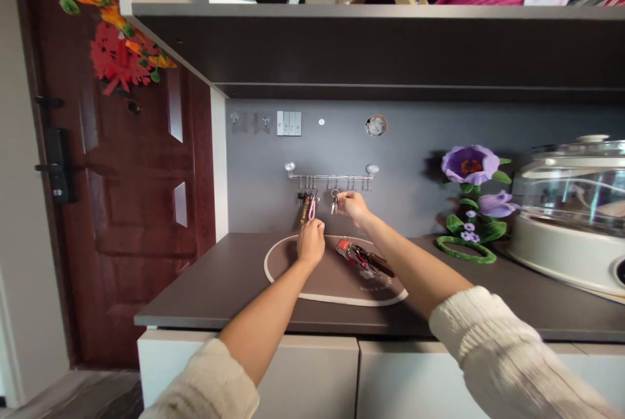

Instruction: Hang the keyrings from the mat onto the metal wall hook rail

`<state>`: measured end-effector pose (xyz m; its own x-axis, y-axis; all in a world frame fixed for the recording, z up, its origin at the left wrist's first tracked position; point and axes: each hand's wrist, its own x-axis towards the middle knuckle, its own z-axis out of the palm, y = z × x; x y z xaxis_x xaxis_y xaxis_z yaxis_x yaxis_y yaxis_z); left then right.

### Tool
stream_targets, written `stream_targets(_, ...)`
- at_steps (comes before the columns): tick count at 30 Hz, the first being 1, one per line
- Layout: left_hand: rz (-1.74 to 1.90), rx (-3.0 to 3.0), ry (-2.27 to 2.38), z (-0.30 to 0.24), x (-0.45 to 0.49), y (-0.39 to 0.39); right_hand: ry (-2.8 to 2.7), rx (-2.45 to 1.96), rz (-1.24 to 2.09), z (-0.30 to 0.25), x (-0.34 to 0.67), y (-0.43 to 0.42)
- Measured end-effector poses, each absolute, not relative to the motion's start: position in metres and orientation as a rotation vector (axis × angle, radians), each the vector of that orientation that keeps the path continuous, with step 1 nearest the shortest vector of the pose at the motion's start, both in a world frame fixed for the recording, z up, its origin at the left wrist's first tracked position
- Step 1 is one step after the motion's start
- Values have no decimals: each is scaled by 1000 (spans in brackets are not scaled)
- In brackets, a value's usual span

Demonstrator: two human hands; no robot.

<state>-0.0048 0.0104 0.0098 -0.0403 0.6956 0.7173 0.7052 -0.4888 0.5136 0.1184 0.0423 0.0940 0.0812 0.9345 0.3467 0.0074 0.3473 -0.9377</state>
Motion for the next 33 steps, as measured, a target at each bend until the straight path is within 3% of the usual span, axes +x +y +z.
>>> stream_targets(12,-1467,-2087,-1681,12,-6,6,-1034,-1113,892,115,91,80)
stream_targets(33,-1408,-2105,-1675,10,-6,9,-1033,-1163,926,98,95,94)
